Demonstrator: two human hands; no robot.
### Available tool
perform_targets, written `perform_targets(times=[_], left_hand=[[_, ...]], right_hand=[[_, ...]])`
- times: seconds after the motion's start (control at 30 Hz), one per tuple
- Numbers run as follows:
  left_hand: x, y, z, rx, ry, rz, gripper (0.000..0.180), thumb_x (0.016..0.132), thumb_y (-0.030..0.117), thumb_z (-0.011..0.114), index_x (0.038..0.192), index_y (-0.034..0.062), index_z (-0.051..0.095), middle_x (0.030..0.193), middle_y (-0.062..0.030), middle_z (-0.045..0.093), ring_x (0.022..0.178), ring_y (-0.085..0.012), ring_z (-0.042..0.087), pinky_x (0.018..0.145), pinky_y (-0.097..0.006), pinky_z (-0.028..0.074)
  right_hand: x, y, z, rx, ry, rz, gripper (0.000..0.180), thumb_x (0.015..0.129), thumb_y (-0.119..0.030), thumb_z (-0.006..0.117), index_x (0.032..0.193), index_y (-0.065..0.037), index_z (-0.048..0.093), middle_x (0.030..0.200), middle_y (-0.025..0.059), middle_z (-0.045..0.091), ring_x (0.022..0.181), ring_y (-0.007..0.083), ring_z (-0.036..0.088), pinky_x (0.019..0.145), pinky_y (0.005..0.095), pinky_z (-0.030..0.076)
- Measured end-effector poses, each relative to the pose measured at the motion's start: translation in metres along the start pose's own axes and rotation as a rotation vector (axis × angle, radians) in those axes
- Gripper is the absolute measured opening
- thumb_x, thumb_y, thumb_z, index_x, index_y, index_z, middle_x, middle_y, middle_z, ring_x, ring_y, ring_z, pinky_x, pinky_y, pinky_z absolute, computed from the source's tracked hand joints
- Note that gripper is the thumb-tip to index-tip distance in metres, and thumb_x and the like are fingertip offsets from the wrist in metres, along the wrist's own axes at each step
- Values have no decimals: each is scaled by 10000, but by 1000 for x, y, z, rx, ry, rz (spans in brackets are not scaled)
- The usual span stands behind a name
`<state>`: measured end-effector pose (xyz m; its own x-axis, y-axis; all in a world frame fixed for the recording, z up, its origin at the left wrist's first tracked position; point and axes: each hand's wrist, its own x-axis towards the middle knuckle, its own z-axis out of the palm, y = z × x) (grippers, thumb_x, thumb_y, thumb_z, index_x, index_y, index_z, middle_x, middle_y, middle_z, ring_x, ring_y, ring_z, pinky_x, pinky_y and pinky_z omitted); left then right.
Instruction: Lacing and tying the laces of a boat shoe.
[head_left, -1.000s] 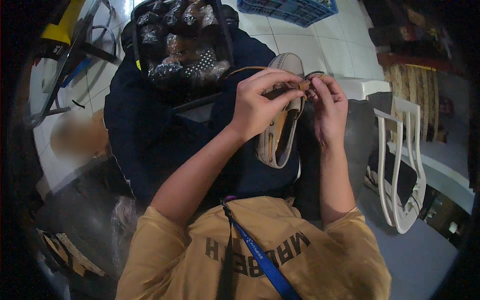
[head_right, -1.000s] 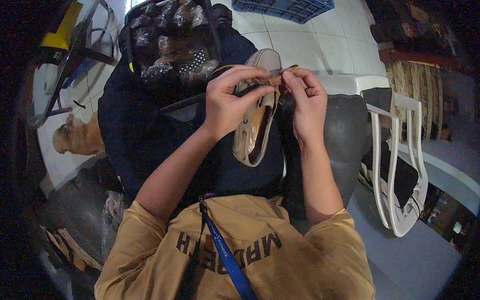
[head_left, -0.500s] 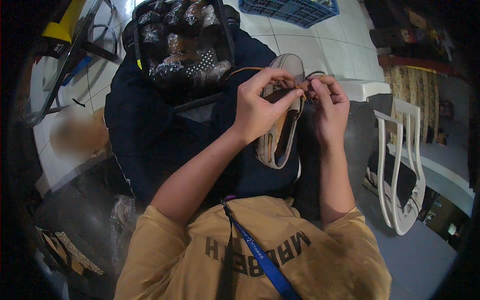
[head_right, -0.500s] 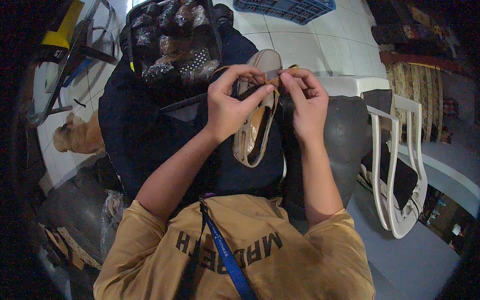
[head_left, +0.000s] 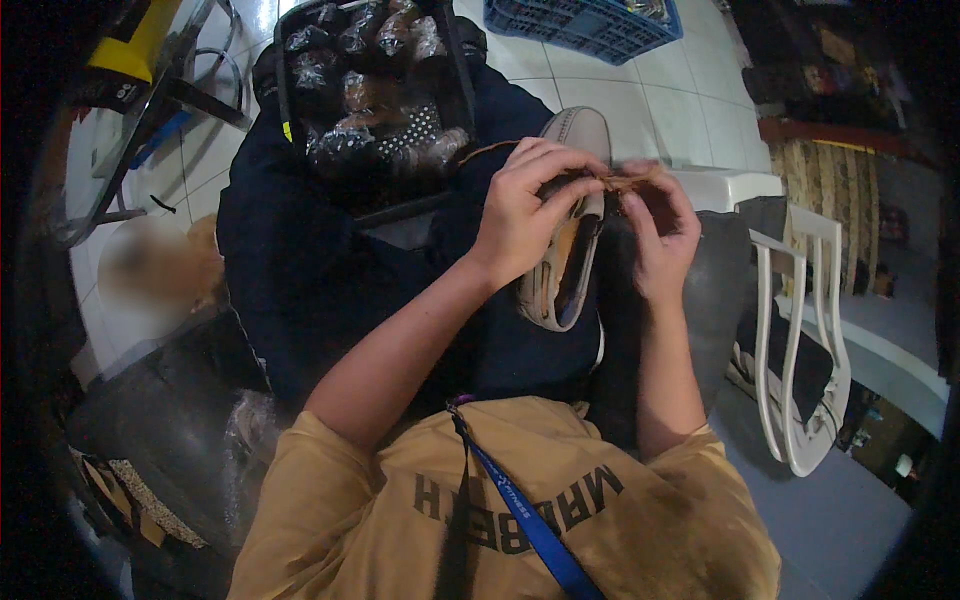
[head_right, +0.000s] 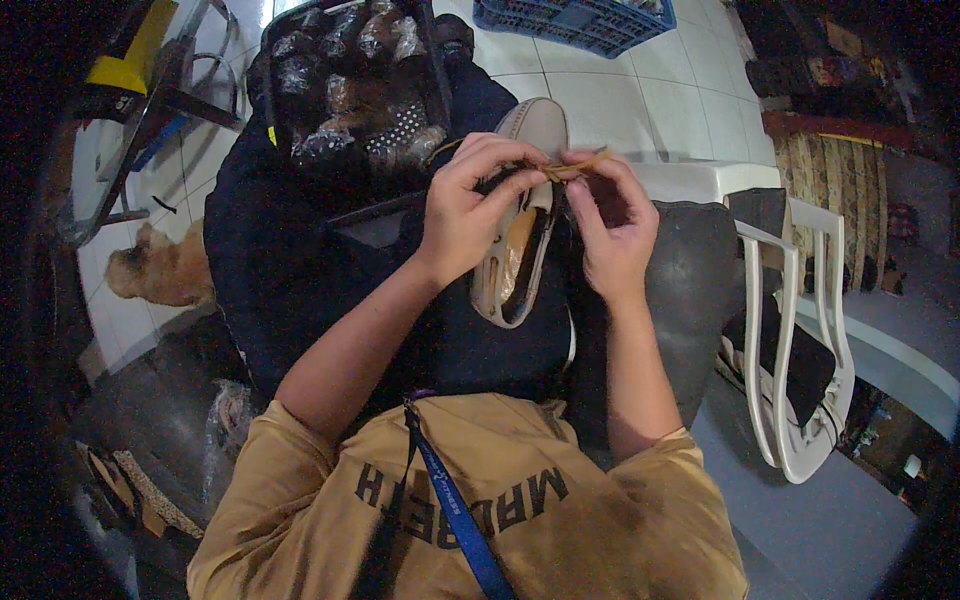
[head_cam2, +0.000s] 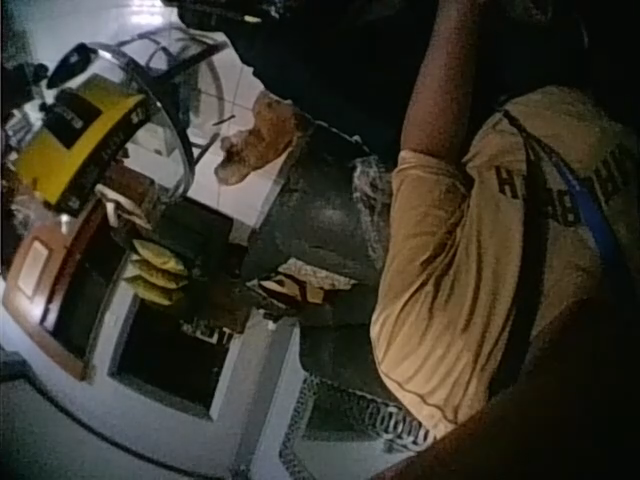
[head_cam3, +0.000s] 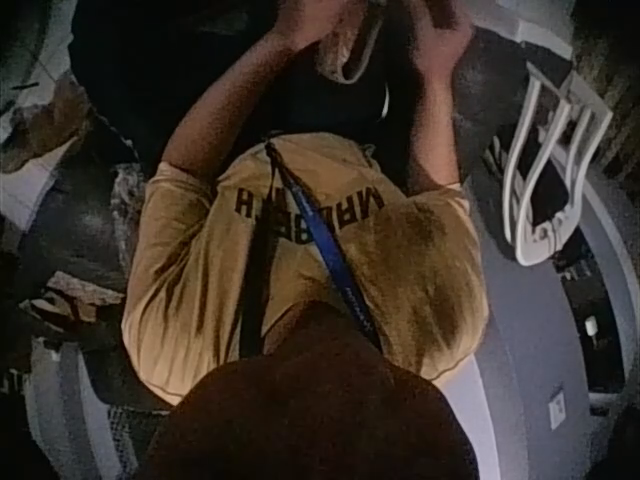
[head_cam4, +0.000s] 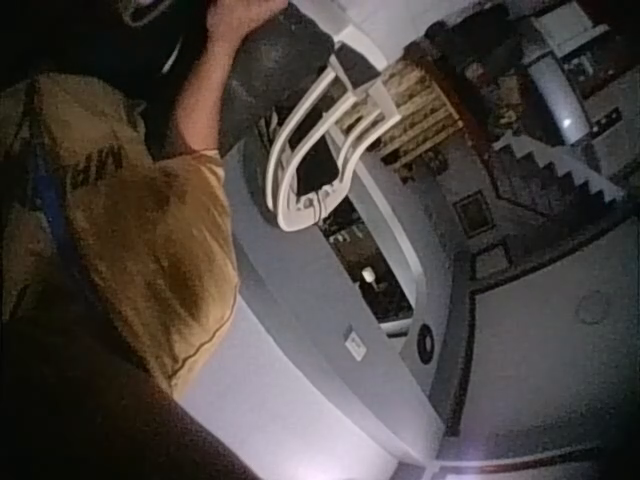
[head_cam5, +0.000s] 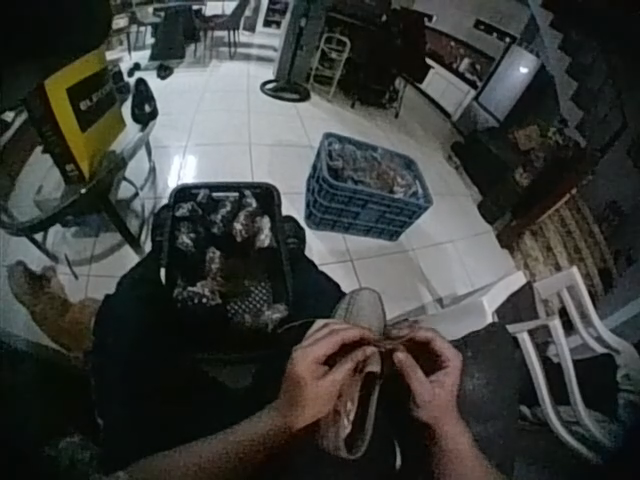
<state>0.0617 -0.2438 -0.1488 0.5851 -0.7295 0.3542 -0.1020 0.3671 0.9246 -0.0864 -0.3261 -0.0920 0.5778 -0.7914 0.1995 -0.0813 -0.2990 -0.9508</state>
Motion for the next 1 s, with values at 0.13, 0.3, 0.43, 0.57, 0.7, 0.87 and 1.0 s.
perform_targets(times=[0.13,0.3,0.43,0.57,0.7,0.87,1.0], left_hand=[[-4,-1,-2,58,-54,17,182,866,83,802,1043,46,777,1033,-82,737,1044,-257,647,955,-376,493],[-1,7,-3,43,-33,-30,163,867,89,804,1027,61,788,1049,-67,714,1076,-238,624,972,-363,480],[0,5,-5,28,-54,-81,166,853,91,812,1013,53,787,1056,-68,715,1077,-239,620,988,-366,467],[1,3,-5,8,-95,-84,180,852,90,813,1023,46,778,1053,-67,716,1096,-242,612,1001,-376,460],[0,1,-6,14,-102,-57,186,853,92,813,1028,44,772,1049,-71,714,1105,-247,607,1008,-381,456],[3,0,-6,13,-123,-33,168,857,92,809,1009,36,765,1046,-75,710,1095,-243,605,1016,-376,448],[6,-3,-13,-1,-93,-88,164,865,91,803,1011,30,758,1046,-73,710,1093,-234,604,1018,-373,446]], right_hand=[[23,-8,-5,-247,-228,-130,235,909,8,686,1140,21,725,1303,166,677,1313,275,588,1090,393,463],[35,-10,-22,-317,-398,-99,189,871,-26,720,1055,-1,752,1267,144,689,1283,306,609,1088,408,460],[39,-11,-21,-413,-422,-163,153,851,-73,767,990,-14,736,1239,131,698,1248,290,630,1062,404,480],[42,-31,-20,-543,-391,-239,155,822,-78,794,937,-17,709,1188,127,697,1186,306,654,1017,410,506],[45,-46,-22,-833,-455,-433,226,792,-134,853,892,-23,683,1118,132,679,1114,348,655,938,428,529],[42,-59,-32,-953,-459,-443,266,808,-200,857,859,-22,667,1104,125,673,1108,347,640,895,440,531],[33,-61,-56,-1001,-475,-366,263,832,-190,842,836,-6,655,1134,131,664,1117,350,625,915,434,519]])
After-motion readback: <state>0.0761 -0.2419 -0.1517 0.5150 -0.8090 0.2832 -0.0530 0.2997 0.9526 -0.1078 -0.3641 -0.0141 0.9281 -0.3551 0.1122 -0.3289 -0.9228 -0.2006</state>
